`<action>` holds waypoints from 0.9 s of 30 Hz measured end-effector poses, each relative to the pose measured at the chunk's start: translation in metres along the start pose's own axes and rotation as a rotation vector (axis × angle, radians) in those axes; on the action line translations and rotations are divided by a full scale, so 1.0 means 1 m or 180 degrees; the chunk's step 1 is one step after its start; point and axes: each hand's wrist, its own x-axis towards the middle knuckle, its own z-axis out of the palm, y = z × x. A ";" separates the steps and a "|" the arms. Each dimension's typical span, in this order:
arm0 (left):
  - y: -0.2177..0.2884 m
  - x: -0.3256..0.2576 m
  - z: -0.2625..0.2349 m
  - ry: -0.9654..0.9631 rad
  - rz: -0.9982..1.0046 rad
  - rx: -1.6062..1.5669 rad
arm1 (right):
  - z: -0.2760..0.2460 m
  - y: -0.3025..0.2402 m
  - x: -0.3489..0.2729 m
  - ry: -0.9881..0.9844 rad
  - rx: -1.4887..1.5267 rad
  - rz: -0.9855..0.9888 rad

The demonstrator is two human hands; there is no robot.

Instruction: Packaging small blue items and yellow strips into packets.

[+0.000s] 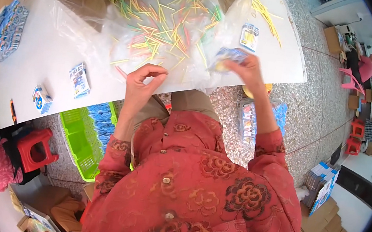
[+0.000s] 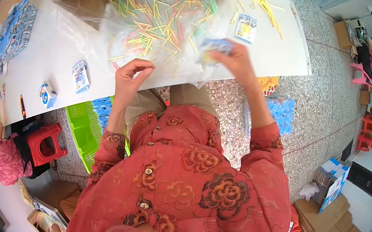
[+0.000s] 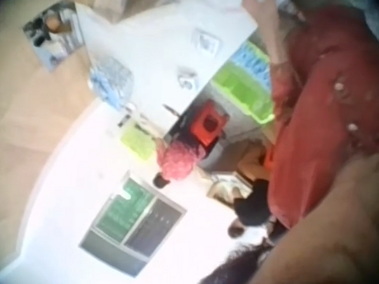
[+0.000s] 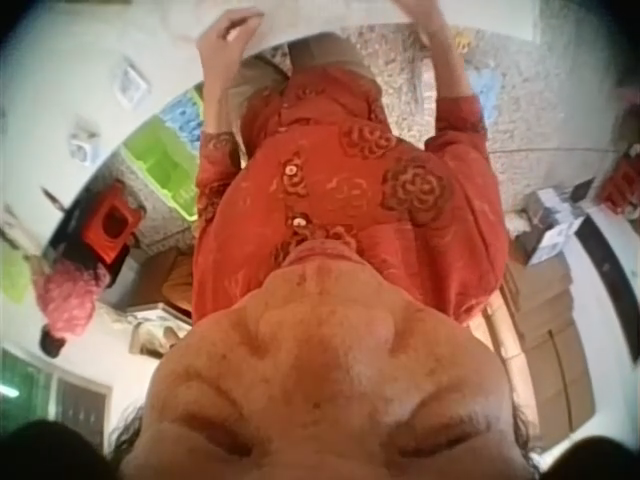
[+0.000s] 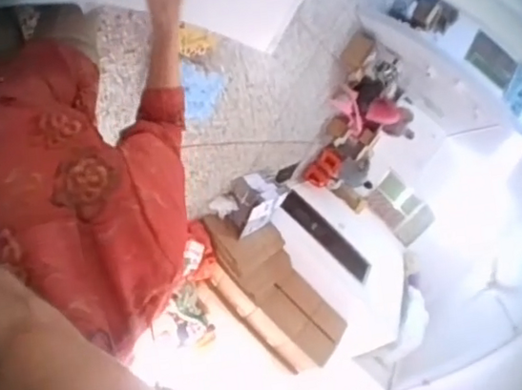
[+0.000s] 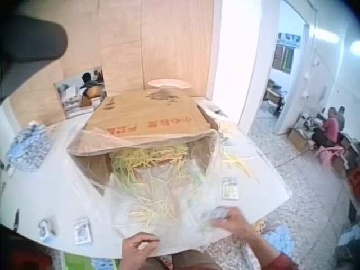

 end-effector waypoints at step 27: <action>-0.081 -0.056 -0.227 0.3097 -0.0882 0.3237 | -0.115 0.116 0.055 0.2022 -0.2531 -0.0176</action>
